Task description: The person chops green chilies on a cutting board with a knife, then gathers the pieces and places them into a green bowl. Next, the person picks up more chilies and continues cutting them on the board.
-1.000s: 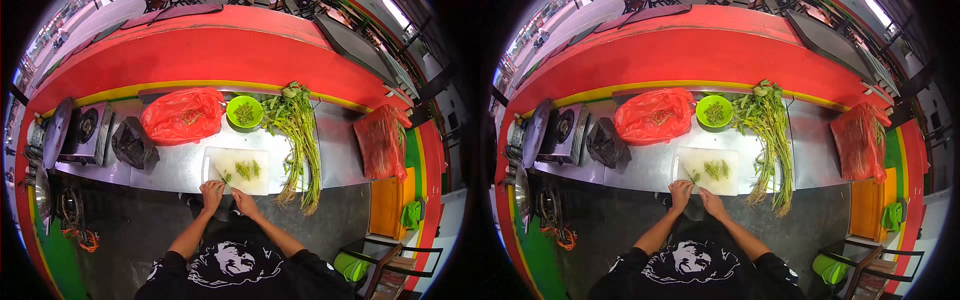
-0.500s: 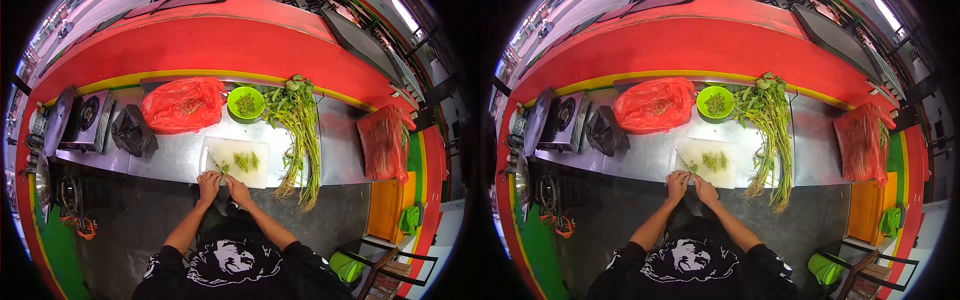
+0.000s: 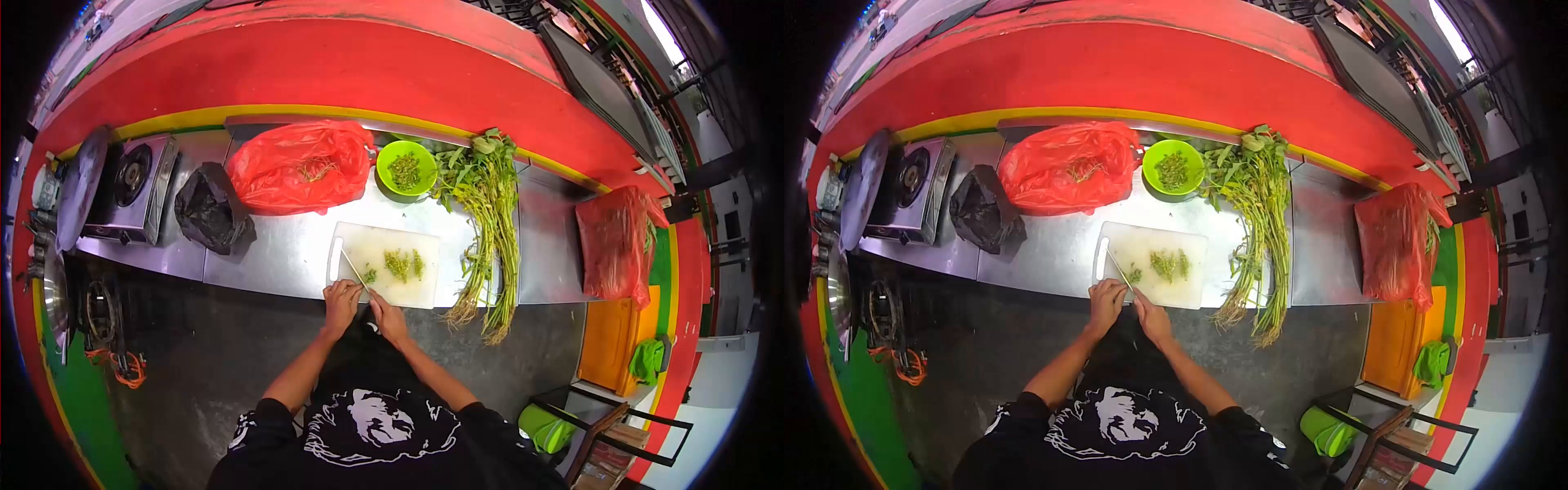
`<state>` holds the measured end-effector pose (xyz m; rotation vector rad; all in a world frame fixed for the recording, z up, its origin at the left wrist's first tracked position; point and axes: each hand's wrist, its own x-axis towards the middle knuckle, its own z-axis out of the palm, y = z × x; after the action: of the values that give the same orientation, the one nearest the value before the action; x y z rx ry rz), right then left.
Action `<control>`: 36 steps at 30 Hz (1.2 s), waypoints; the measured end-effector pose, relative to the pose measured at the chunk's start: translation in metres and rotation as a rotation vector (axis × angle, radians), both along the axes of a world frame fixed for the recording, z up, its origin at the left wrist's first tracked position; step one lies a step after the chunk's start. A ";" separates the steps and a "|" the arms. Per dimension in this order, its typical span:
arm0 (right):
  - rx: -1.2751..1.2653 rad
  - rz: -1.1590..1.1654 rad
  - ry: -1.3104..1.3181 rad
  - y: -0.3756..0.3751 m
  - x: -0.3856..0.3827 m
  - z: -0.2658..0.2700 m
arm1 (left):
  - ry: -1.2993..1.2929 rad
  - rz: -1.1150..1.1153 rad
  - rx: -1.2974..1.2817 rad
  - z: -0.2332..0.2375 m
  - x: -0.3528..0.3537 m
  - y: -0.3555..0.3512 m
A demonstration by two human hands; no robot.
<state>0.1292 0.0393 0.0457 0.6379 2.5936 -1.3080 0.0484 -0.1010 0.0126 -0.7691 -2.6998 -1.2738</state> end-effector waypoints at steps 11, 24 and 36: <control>-0.071 -0.001 0.234 0.006 -0.002 -0.015 | -0.065 0.024 0.091 0.001 -0.006 -0.001; -0.030 -0.061 0.040 -0.009 -0.010 0.000 | -0.028 -0.067 0.064 -0.002 -0.009 -0.008; -0.089 -0.059 0.015 -0.003 0.015 0.000 | -0.031 -0.027 0.091 -0.007 -0.007 -0.006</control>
<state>0.1446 0.0362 0.0458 0.6964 2.5293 -1.4419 0.0418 -0.1067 0.0059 -0.7852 -2.6420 -1.4149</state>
